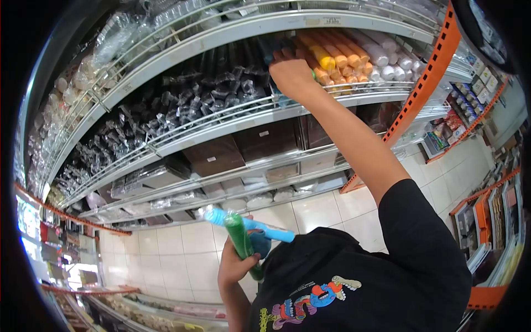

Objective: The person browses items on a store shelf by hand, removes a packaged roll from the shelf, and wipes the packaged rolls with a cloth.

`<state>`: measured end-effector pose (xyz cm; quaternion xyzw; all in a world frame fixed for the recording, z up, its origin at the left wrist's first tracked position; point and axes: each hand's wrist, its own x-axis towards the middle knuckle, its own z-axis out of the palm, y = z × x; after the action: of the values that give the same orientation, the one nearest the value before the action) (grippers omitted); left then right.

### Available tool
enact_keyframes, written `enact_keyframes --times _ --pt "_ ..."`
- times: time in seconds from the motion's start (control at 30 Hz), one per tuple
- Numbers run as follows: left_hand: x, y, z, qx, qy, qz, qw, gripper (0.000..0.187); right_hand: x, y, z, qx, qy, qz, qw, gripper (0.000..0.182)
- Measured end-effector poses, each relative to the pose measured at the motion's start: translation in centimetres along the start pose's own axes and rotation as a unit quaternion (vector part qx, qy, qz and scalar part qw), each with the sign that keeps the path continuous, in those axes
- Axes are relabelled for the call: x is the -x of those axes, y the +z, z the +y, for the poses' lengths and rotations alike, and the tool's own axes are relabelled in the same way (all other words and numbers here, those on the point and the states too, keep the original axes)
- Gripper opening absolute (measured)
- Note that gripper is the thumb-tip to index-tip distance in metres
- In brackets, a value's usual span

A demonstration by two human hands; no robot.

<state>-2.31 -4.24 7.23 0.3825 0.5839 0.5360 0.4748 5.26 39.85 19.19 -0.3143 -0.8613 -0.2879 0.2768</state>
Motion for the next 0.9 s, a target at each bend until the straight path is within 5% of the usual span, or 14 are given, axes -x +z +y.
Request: enact_keyframes --times 0.2,0.23,0.3,0.4,0.43,0.6,0.73,0.9 --pt "-3.0 5.6 -0.2 -0.051 0.047 -0.012 0.998 0.060 0.1 -0.3 0.4 -0.043 0.025 0.024 0.998 0.011" --pt "-3.4 6.3 -0.2 -0.060 0.044 -0.013 0.997 0.061 -0.3 -2.3 0.5 -0.087 0.039 -0.079 0.992 0.014" --pt "-3.4 7.5 -0.2 -0.063 0.047 0.000 0.997 0.062 -0.7 -2.1 0.6 -0.092 0.035 -0.083 0.992 0.018" --pt "-3.7 8.3 0.1 -0.017 0.025 -0.027 0.999 0.066 -1.2 -0.7 0.8 -0.027 0.006 0.000 1.000 0.036" --pt "-3.8 8.2 0.0 -0.018 0.033 -0.022 0.999 0.066 -1.6 -0.9 0.8 -0.025 0.001 -0.075 0.997 0.044" --pt "-4.9 6.4 -0.5 -0.016 0.048 -0.028 0.998 0.076 -1.9 -0.6 0.7 -0.009 -0.021 -0.101 0.995 0.033" --pt "-5.3 3.7 -0.3 -0.059 0.055 -0.053 0.995 0.072 -0.7 0.6 1.1 0.006 -0.059 0.033 0.998 0.017" --pt "-4.7 -1.3 -0.3 -0.072 0.057 -0.066 0.994 0.064 -0.5 0.8 1.2 0.000 -0.038 0.021 0.999 0.020"
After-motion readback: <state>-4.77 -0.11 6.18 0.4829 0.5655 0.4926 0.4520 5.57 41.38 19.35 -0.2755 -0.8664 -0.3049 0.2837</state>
